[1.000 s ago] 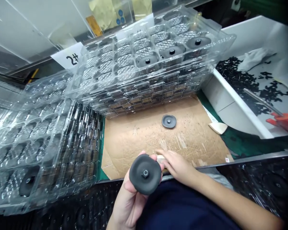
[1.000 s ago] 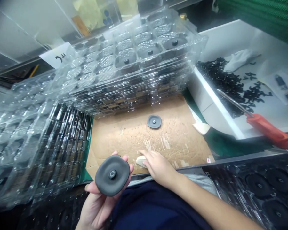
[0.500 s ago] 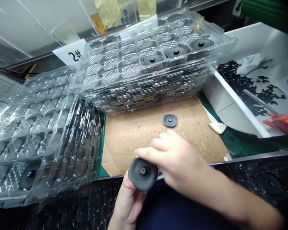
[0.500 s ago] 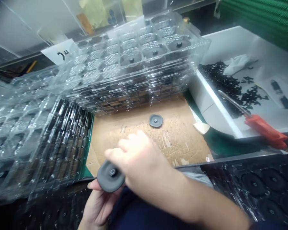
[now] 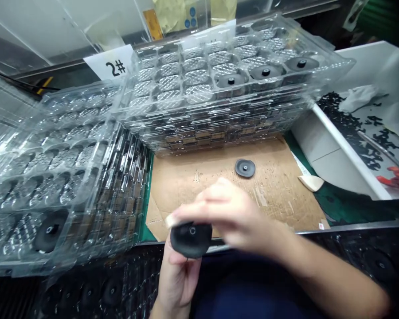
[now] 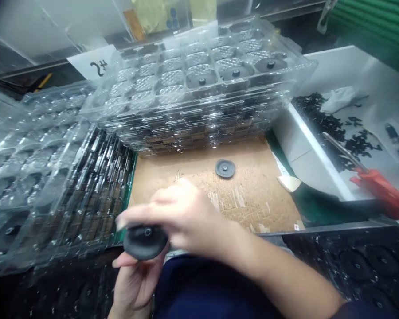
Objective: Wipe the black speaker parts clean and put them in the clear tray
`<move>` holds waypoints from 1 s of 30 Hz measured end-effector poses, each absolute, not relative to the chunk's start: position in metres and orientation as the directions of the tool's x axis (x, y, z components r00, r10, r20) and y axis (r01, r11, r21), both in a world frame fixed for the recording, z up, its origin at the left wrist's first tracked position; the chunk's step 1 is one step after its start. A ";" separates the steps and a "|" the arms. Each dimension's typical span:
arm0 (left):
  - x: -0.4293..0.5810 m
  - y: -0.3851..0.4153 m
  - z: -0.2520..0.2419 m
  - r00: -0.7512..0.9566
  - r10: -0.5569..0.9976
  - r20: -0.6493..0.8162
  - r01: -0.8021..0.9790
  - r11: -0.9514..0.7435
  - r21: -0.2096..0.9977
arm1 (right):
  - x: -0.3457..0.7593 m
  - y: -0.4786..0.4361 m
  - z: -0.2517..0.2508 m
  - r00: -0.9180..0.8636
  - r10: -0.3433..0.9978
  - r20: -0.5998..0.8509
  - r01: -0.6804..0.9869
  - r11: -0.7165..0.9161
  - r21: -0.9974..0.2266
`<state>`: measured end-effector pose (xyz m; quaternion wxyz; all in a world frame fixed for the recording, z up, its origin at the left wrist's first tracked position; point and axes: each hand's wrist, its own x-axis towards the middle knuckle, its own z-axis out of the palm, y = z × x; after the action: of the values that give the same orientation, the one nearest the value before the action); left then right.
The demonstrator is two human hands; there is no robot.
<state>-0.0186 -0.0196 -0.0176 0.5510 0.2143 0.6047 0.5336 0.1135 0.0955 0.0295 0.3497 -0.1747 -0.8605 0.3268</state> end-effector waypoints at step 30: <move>-0.013 -0.014 -0.004 -0.156 0.898 -0.411 -0.826 0.109 0.552 | 0.094 0.065 0.040 -0.624 0.580 0.524 0.140 0.743 -0.655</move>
<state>-0.0135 -0.0143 -0.0043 0.6478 0.0489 0.3674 0.6656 0.0942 0.0647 0.0398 0.3789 -0.2109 -0.8531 0.2901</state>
